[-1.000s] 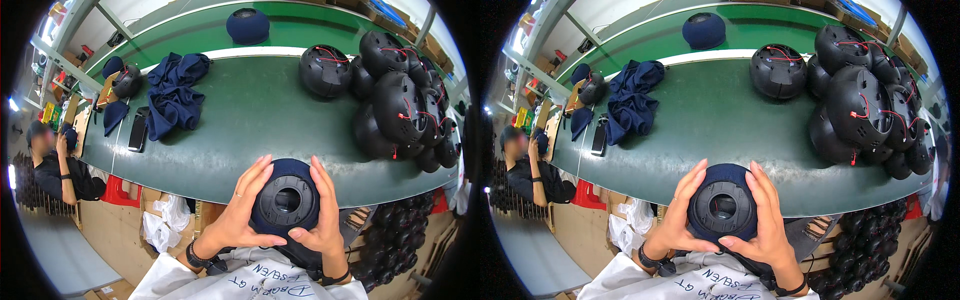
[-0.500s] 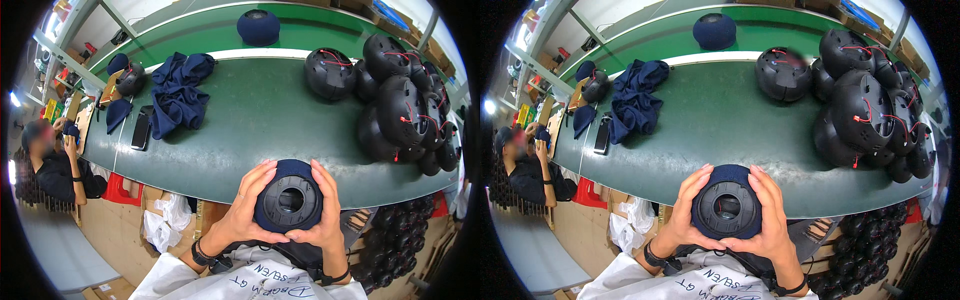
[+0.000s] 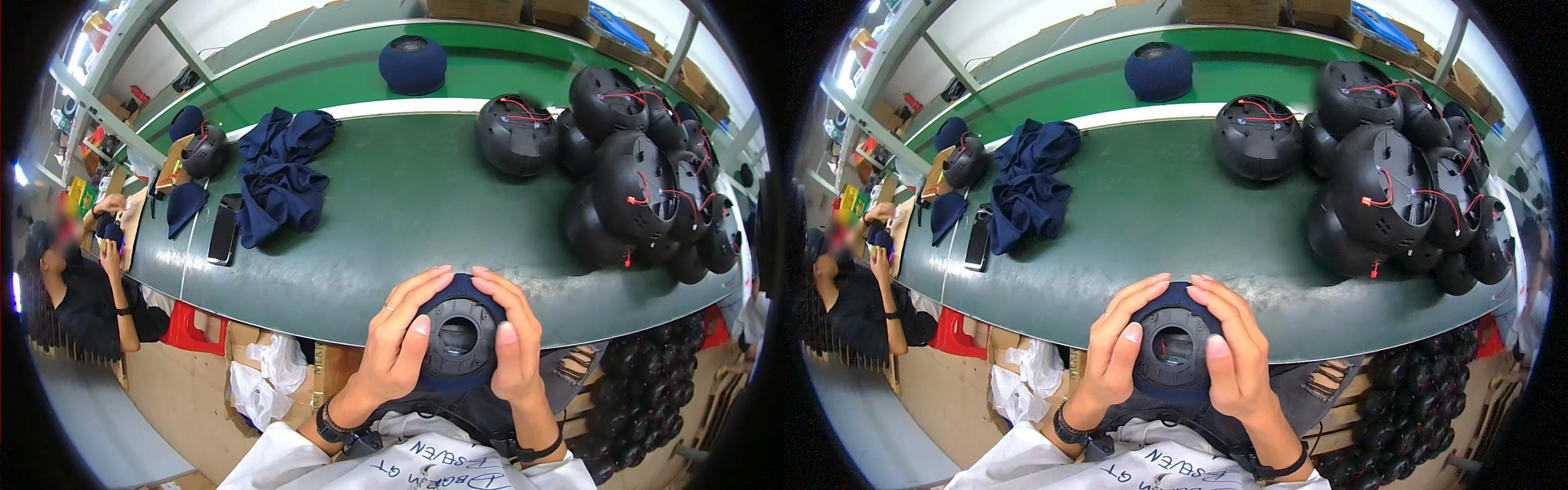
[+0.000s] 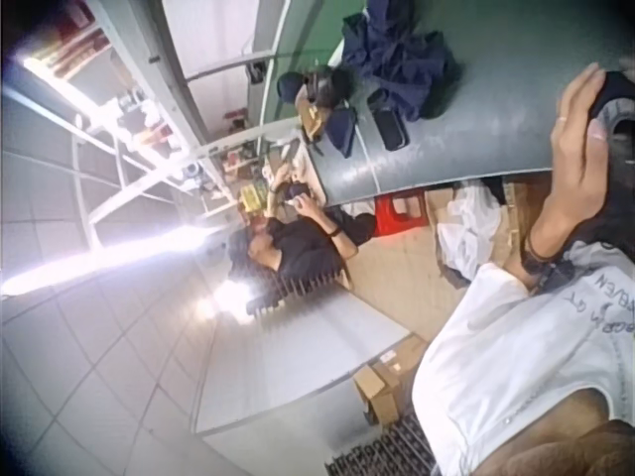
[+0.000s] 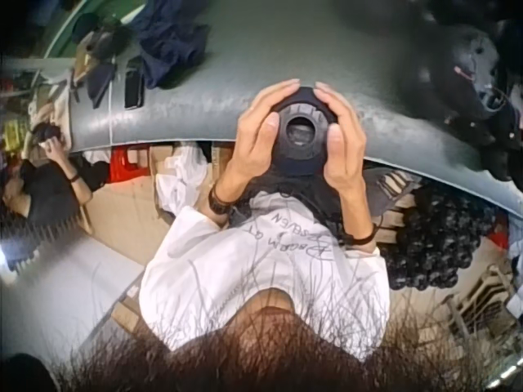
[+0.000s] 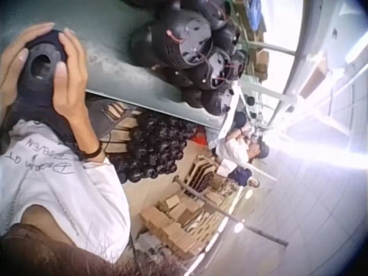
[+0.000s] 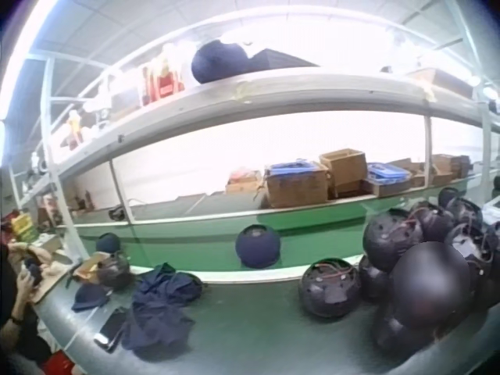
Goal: The recorder is assembling fabric covers onto spherical electronic components at a factory workstation.
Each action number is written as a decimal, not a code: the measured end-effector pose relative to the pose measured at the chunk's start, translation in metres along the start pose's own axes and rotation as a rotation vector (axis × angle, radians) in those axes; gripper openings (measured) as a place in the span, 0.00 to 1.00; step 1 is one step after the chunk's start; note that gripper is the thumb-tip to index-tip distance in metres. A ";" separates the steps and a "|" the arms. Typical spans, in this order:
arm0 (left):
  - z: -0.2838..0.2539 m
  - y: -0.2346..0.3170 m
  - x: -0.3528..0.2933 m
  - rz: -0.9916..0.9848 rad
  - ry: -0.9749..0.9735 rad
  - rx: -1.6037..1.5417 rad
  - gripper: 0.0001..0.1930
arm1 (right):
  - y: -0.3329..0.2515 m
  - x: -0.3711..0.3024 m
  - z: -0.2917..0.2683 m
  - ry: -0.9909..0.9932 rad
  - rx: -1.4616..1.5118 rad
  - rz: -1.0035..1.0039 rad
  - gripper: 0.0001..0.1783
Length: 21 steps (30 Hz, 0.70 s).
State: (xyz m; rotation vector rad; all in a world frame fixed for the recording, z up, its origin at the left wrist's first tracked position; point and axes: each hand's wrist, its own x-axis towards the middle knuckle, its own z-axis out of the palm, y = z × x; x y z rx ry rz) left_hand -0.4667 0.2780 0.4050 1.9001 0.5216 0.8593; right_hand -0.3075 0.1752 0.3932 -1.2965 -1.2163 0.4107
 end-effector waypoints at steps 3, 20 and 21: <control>-0.005 0.002 -0.003 0.010 0.006 0.044 0.26 | -0.004 0.001 -0.001 -0.053 -0.099 0.012 0.24; 0.020 0.011 0.001 -0.092 0.083 -0.182 0.36 | 0.006 0.012 -0.006 -0.096 0.224 0.001 0.22; 0.022 0.011 0.002 -0.086 0.091 -0.181 0.36 | 0.006 0.013 -0.005 -0.090 0.205 -0.013 0.23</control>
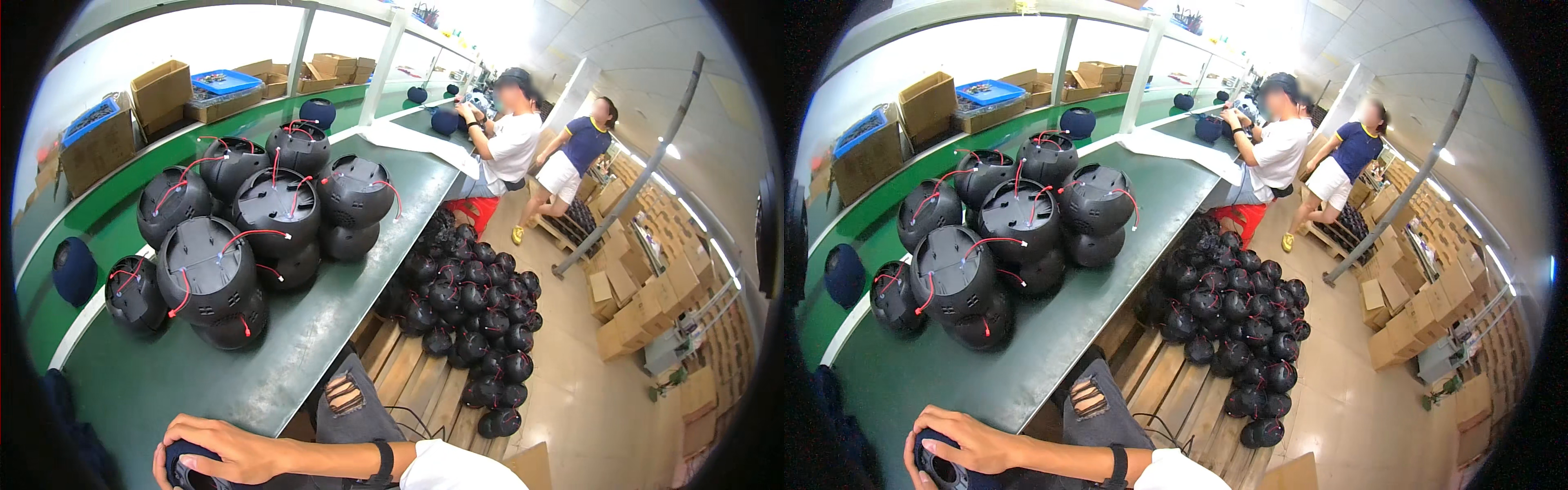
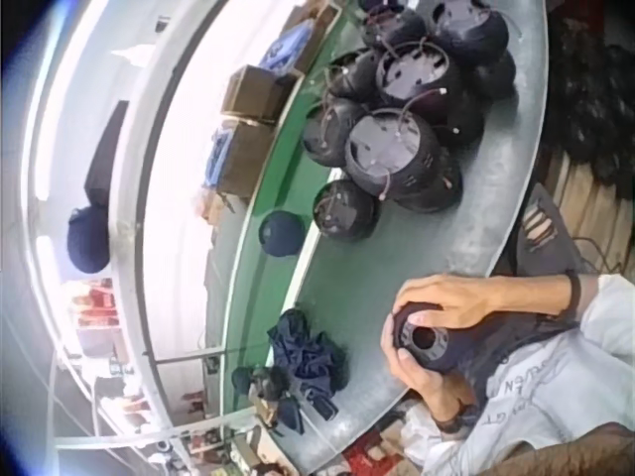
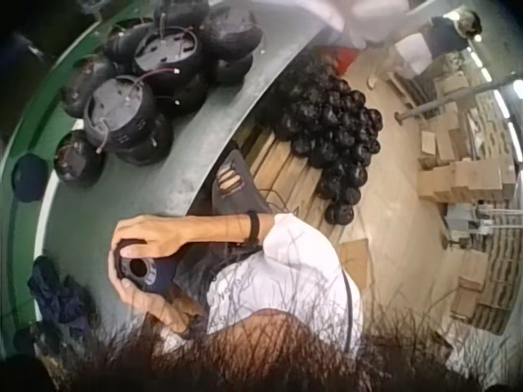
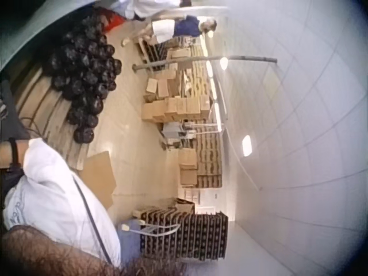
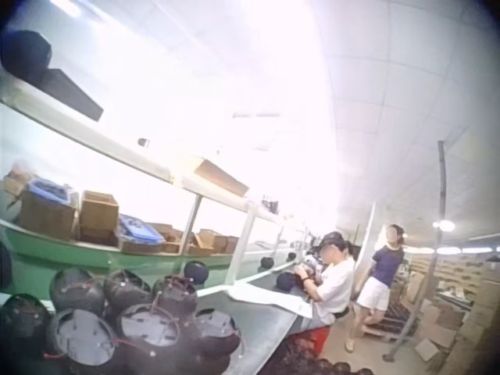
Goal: The recorder is assembling fabric covers onto spherical electronic components at a factory workstation.
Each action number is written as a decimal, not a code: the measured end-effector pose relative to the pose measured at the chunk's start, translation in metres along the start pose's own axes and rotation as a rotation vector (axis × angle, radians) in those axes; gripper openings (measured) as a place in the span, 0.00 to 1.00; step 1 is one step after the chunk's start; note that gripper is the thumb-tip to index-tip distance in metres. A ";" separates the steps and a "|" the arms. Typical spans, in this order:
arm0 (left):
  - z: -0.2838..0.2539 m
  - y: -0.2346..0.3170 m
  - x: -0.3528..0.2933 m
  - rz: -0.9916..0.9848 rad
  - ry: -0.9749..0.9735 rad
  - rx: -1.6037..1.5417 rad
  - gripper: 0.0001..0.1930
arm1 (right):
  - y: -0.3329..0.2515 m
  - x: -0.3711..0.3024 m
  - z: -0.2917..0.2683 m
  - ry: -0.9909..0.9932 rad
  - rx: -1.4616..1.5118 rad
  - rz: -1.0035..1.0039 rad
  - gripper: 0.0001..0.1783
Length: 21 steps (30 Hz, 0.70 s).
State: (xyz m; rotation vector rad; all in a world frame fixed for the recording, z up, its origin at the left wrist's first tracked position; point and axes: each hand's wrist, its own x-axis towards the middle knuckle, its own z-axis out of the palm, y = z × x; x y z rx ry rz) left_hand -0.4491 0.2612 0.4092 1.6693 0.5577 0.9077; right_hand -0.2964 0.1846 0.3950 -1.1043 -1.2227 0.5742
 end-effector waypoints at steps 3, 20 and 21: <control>0.005 -0.004 -0.001 -0.038 0.037 -0.003 0.36 | -0.002 0.003 -0.002 -0.058 -0.043 0.044 0.22; -0.062 0.040 -0.063 -0.161 0.104 -0.475 0.50 | -0.054 0.005 0.070 0.235 -0.623 -0.766 0.29; -0.067 0.037 -0.067 -0.156 0.131 -0.449 0.53 | -0.049 0.007 0.077 0.311 -0.578 -1.106 0.31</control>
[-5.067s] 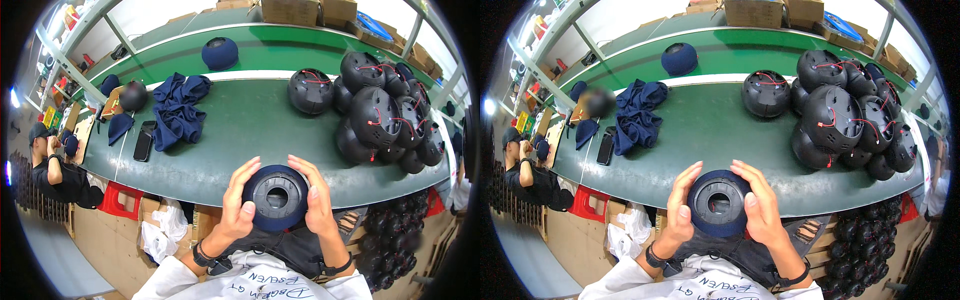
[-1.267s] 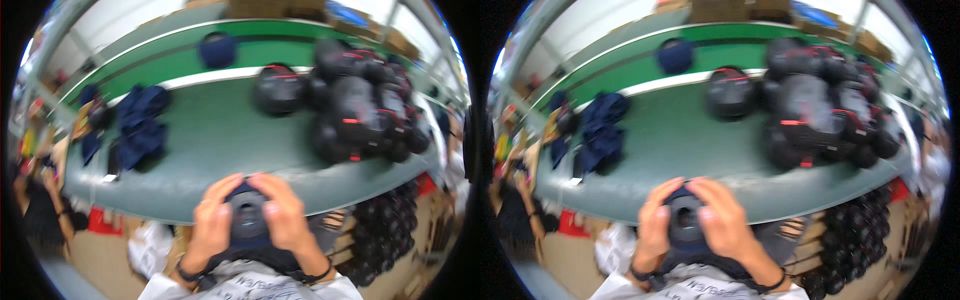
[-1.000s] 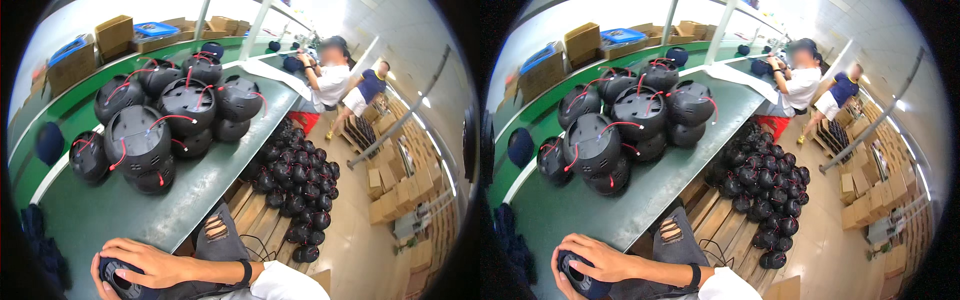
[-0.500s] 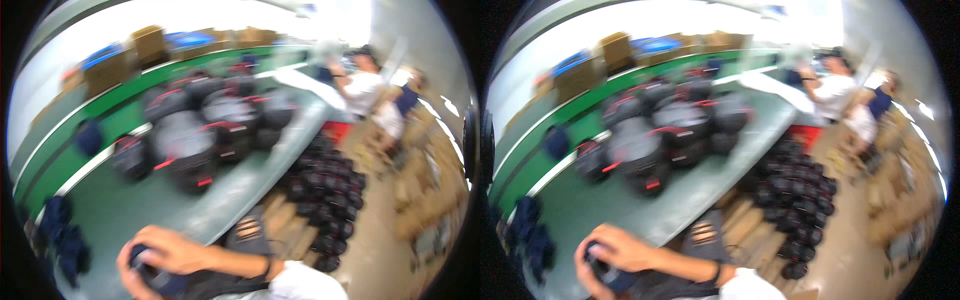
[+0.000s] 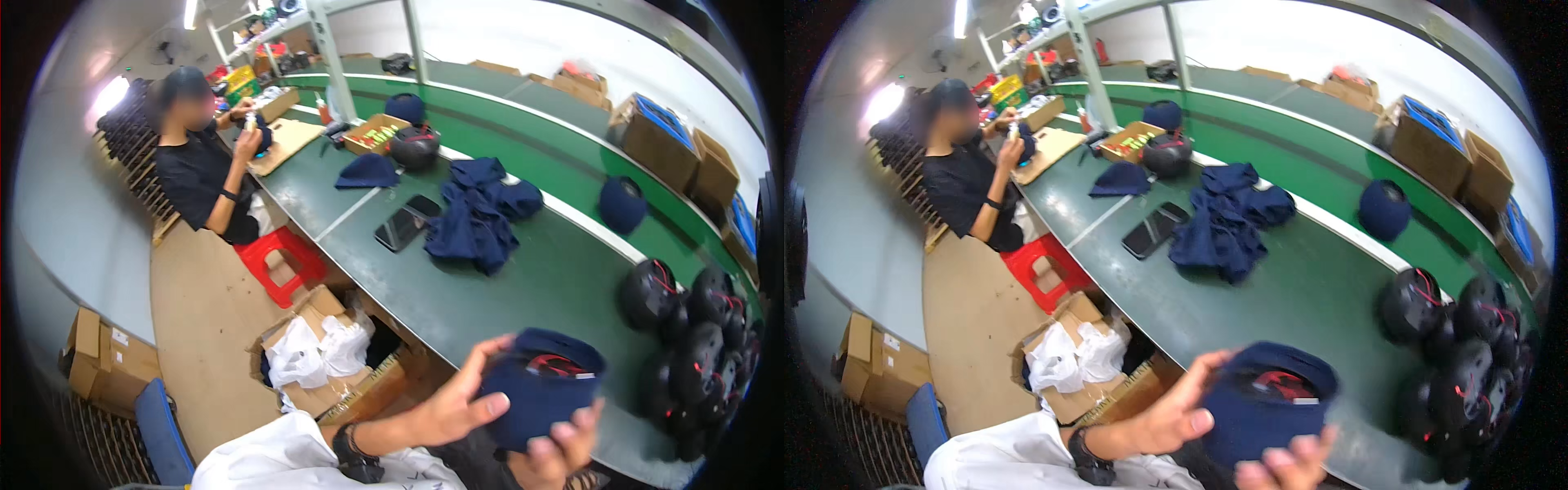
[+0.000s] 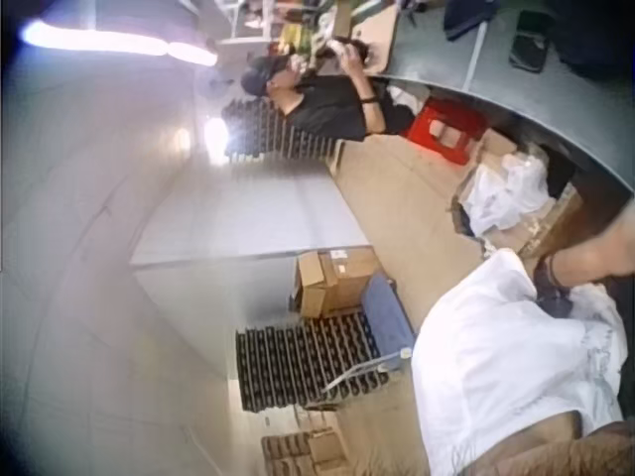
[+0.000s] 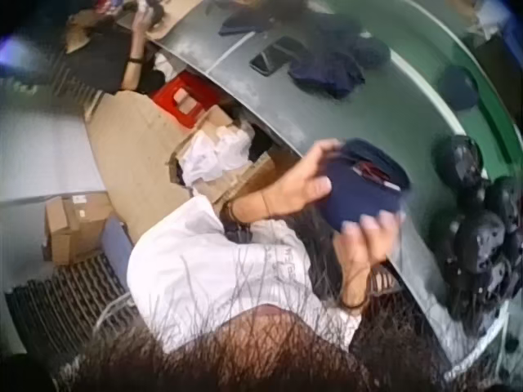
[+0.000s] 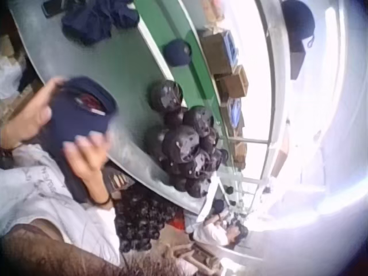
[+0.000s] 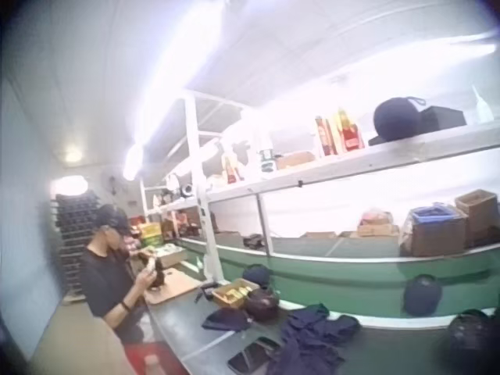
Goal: The recorder is assembling fabric covers onto spherical electronic components at a factory workstation.
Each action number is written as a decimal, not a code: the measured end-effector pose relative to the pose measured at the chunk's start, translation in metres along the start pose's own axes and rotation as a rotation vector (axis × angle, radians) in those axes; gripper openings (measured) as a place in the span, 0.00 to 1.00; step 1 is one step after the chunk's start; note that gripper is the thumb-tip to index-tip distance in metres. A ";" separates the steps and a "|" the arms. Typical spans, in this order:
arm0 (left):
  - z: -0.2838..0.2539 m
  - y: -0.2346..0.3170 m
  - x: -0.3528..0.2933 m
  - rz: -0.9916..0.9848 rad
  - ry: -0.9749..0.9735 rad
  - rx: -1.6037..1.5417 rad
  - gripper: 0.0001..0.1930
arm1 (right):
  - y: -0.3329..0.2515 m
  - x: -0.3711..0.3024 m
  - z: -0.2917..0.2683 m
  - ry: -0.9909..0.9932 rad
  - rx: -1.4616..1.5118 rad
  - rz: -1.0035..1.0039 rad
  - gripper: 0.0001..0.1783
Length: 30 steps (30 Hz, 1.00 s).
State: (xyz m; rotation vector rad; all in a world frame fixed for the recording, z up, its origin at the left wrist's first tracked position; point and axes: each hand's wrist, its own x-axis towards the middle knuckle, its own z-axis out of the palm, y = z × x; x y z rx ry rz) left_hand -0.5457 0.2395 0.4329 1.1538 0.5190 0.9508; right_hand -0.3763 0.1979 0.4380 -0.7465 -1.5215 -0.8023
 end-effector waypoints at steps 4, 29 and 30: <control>-0.035 0.005 0.001 -0.077 -0.076 -0.201 0.64 | -0.001 -0.037 -0.023 -0.553 0.218 -0.068 0.24; -0.474 0.067 0.139 0.295 1.203 1.523 0.69 | 0.060 -0.054 -0.126 -0.653 -0.149 0.698 0.35; -0.478 0.071 0.143 0.190 1.208 1.554 0.69 | 0.059 -0.052 -0.124 -0.667 -0.162 0.713 0.35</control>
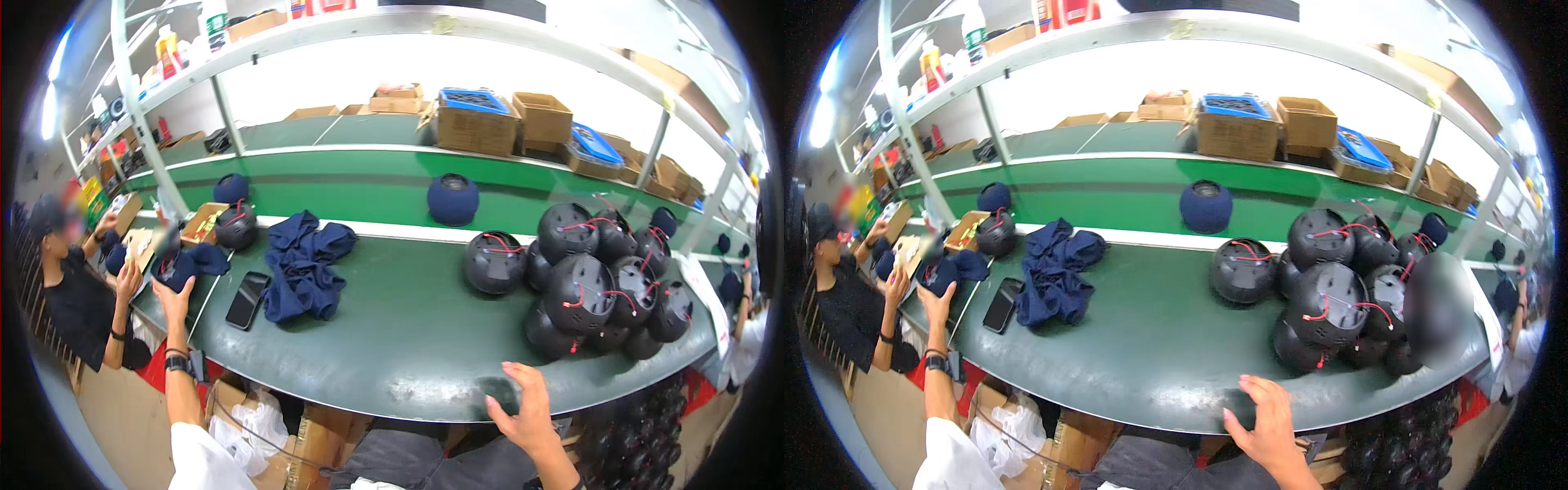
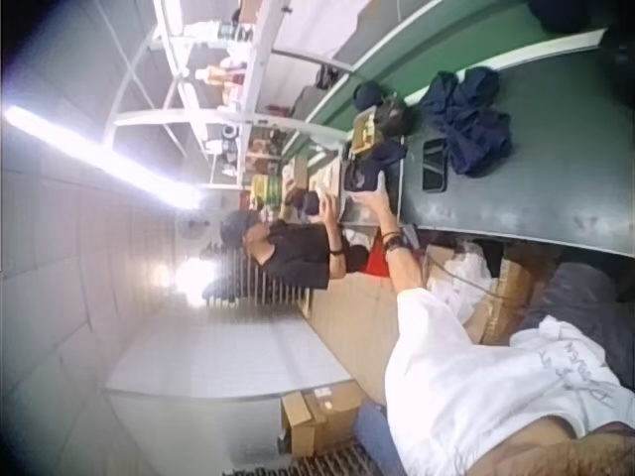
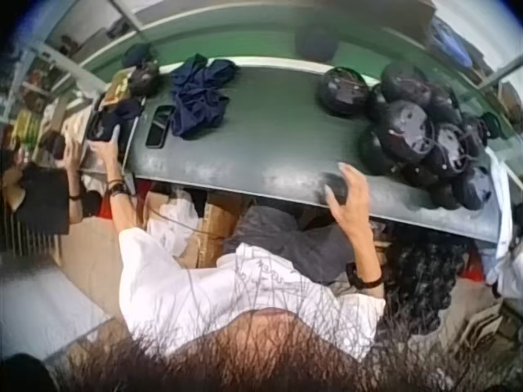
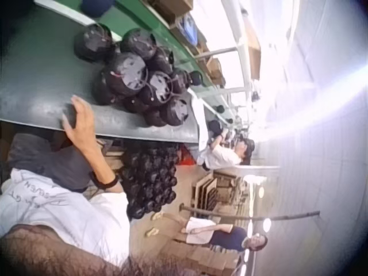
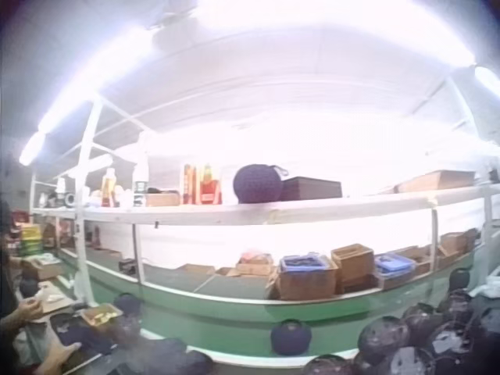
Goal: The recorder is assembling fabric covers onto spherical electronic components at a factory workstation.
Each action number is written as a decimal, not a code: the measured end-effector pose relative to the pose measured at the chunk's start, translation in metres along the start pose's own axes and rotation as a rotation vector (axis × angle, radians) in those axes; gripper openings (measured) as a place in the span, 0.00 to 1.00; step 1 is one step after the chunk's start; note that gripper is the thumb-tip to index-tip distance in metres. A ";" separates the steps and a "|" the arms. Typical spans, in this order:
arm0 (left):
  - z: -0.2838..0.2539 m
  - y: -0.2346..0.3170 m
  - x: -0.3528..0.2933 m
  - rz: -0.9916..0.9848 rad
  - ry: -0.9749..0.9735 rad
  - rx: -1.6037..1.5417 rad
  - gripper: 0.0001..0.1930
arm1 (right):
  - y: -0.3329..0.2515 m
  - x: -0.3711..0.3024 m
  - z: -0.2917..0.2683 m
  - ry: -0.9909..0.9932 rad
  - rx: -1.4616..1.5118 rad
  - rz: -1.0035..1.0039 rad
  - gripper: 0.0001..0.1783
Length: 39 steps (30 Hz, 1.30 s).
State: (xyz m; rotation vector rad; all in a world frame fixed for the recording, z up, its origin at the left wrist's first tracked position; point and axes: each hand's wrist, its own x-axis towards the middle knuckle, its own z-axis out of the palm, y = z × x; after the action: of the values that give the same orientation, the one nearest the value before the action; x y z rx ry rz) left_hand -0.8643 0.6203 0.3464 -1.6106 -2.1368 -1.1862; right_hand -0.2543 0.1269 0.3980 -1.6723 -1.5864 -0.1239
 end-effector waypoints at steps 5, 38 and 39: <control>-0.055 0.090 -0.048 0.234 0.294 -0.039 0.52 | -0.006 0.012 -0.016 0.240 -0.129 0.004 0.36; -0.175 0.313 -0.359 0.498 -0.980 -0.967 0.66 | -0.045 0.019 0.033 -0.109 0.858 0.642 0.36; -0.175 0.312 -0.365 0.437 -0.966 -0.968 0.64 | -0.047 0.018 0.031 -0.111 0.964 0.685 0.43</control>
State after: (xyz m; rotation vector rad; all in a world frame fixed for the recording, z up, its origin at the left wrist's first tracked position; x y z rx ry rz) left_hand -0.5013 0.2628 0.3884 -3.3962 -1.3274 -1.5698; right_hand -0.3057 0.1544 0.4098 -1.3123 -0.8061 0.9429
